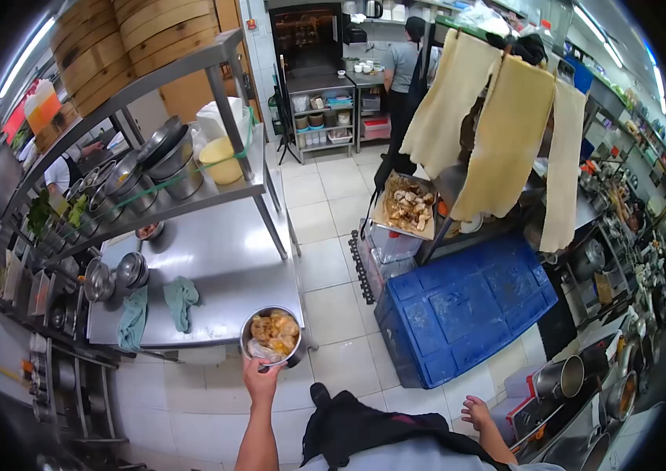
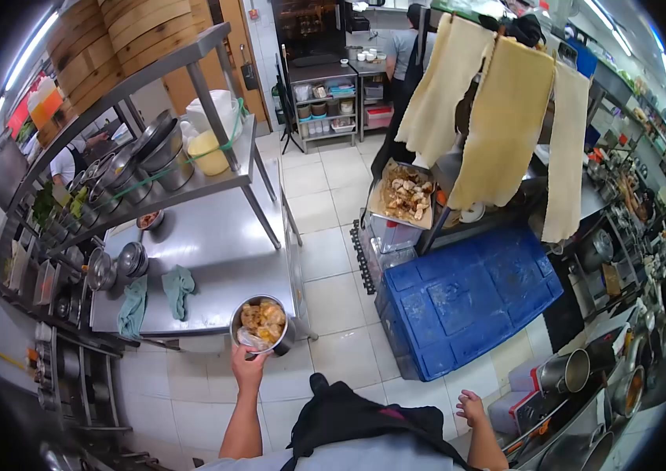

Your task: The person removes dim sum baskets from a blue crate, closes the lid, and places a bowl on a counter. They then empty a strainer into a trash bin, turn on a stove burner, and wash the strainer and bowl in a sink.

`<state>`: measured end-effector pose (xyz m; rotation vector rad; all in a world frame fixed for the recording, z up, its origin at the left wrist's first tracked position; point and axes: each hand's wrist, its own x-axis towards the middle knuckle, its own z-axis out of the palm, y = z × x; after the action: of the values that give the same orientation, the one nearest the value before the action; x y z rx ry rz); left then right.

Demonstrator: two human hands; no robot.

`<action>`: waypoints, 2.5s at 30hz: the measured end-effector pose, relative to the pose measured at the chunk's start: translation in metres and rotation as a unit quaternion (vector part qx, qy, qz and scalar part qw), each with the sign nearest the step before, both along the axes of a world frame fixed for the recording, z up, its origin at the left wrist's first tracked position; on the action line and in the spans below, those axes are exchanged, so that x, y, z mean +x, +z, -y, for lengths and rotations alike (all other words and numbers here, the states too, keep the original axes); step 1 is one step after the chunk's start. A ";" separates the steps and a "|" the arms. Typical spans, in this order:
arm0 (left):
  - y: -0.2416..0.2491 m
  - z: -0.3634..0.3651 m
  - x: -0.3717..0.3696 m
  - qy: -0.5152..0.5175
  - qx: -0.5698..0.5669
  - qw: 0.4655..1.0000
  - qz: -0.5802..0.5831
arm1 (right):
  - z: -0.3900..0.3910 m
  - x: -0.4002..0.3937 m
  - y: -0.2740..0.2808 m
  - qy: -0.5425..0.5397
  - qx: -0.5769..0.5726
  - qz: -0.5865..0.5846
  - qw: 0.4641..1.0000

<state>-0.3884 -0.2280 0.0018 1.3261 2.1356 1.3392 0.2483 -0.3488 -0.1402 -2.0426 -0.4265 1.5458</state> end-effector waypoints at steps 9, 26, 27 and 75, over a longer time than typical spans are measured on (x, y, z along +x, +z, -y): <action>-0.019 -0.157 -0.132 0.067 0.101 0.991 -0.047 | 0.032 -0.080 0.041 0.080 -0.096 0.057 0.991; -0.080 -0.364 -0.220 -0.019 -0.025 0.999 -0.008 | -0.014 -0.144 0.137 0.092 -0.074 0.102 0.988; -0.074 -0.334 -0.239 0.009 -0.012 0.998 -0.066 | -0.014 -0.139 0.132 0.021 -0.054 0.077 0.995; -0.204 0.147 0.000 0.112 -0.454 0.876 0.115 | -0.537 -0.291 -0.030 0.556 0.082 -0.113 0.819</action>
<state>-0.3883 -0.3745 -0.2025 0.5150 2.2991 0.3593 -0.0430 0.1878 -0.1705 -1.4184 -1.8045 2.2003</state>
